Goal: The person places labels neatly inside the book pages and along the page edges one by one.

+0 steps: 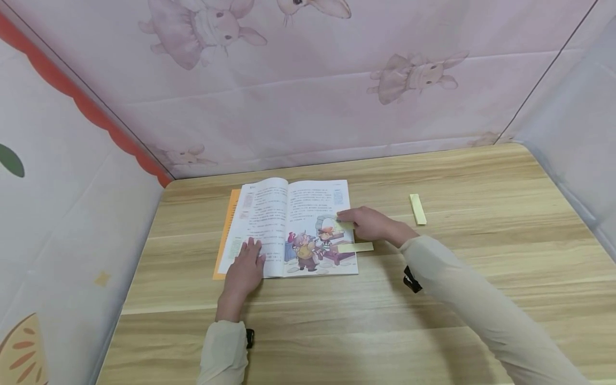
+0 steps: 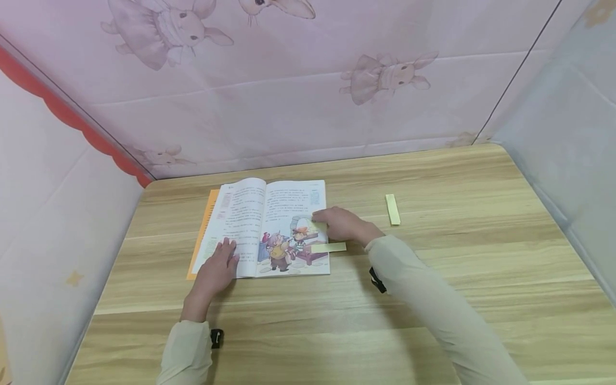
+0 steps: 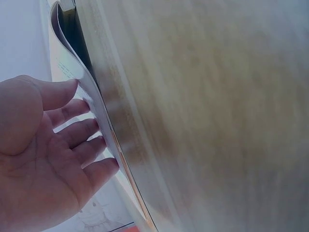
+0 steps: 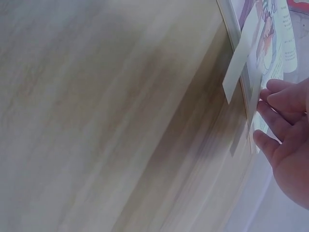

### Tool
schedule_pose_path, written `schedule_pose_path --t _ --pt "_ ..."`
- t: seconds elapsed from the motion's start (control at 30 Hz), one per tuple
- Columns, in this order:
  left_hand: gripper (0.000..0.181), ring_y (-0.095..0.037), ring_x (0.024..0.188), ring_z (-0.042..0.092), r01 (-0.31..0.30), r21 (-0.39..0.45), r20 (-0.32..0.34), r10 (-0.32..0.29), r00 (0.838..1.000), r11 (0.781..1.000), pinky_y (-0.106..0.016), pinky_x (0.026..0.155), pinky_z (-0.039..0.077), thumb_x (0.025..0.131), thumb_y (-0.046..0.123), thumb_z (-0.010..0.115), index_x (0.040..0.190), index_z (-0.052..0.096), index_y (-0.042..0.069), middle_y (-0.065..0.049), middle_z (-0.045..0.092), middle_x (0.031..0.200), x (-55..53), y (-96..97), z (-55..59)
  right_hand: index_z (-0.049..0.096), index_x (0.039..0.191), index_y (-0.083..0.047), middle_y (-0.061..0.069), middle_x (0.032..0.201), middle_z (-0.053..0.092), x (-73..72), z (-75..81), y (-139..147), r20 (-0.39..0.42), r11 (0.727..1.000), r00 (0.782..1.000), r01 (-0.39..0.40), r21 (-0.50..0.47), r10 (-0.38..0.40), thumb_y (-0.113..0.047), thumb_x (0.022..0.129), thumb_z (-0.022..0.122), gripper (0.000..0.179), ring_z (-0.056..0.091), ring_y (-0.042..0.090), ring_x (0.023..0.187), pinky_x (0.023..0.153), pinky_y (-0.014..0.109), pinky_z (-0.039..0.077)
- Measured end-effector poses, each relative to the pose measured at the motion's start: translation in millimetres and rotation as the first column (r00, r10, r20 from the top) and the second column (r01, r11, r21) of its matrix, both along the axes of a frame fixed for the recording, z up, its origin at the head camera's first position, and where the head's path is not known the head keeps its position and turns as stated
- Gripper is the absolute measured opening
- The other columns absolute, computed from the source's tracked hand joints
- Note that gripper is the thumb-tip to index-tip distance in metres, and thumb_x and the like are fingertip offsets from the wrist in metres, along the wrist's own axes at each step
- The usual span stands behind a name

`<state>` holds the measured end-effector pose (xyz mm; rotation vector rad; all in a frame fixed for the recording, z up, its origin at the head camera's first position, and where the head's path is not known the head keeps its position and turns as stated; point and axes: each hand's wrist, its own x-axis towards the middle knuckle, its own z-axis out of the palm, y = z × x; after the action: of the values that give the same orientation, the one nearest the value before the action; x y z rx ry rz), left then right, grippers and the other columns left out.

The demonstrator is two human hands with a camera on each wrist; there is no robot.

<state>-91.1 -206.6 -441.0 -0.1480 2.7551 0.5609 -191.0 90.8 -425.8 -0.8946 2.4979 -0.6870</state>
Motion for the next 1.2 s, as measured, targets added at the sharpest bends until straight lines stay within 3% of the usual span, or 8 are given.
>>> schedule_pose_path --t 0.33,0.47,0.73,1.2 --pt "0.048 -0.032 0.137 0.008 -0.003 0.001 -0.002 0.003 1.0 1.0 -0.052 0.108 0.014 0.099 0.021 0.034 0.141 0.029 0.0 -0.016 0.015 0.149 0.6 -0.1 -1.0 0.054 0.126 -0.002 0.012 0.134 0.047 2.8 0.6 0 -0.003 0.997 0.997 -0.074 0.014 0.074 0.014 0.08 0.043 0.05 0.043 0.033 0.122 0.092 0.038 0.043" --pt "0.048 -0.032 0.137 0.009 -0.002 -0.003 -0.007 0.002 1.0 1.0 -0.052 0.108 0.014 0.099 0.021 0.035 0.141 0.029 0.0 -0.016 0.015 0.149 1.2 -0.5 -1.4 0.055 0.124 -0.001 0.012 0.131 0.05 3.4 0.7 3 -0.024 0.995 0.995 -0.101 0.017 0.101 0.011 0.081 0.045 0.046 0.047 0.032 0.119 0.095 0.04 0.042" --pt "0.048 -0.032 0.137 0.008 0.001 -0.006 -0.001 -0.001 1.0 1.0 -0.052 0.108 0.014 0.099 0.022 0.034 0.142 0.027 0.001 -0.015 0.014 0.15 0.8 -0.4 -4.2 0.053 0.126 -0.001 0.013 0.13 0.051 3.4 2.3 15 0.023 0.999 0.999 -0.043 -0.011 0.043 0.011 0.082 0.043 0.046 0.042 0.032 0.122 0.102 0.043 0.033" --pt "0.048 -0.032 0.137 0.008 0.001 -0.002 0.004 -0.001 1.0 1.0 -0.052 0.108 0.014 0.099 0.021 0.035 0.142 0.027 0.0 -0.016 0.015 0.15 1.6 1.3 -0.6 0.049 0.13 -0.001 0.014 0.134 0.046 0.2 -2.4 14 0.014 1.0 0.999 0.029 -0.004 -0.029 0.011 0.081 0.046 0.05 0.039 0.033 0.125 0.104 0.042 0.03"
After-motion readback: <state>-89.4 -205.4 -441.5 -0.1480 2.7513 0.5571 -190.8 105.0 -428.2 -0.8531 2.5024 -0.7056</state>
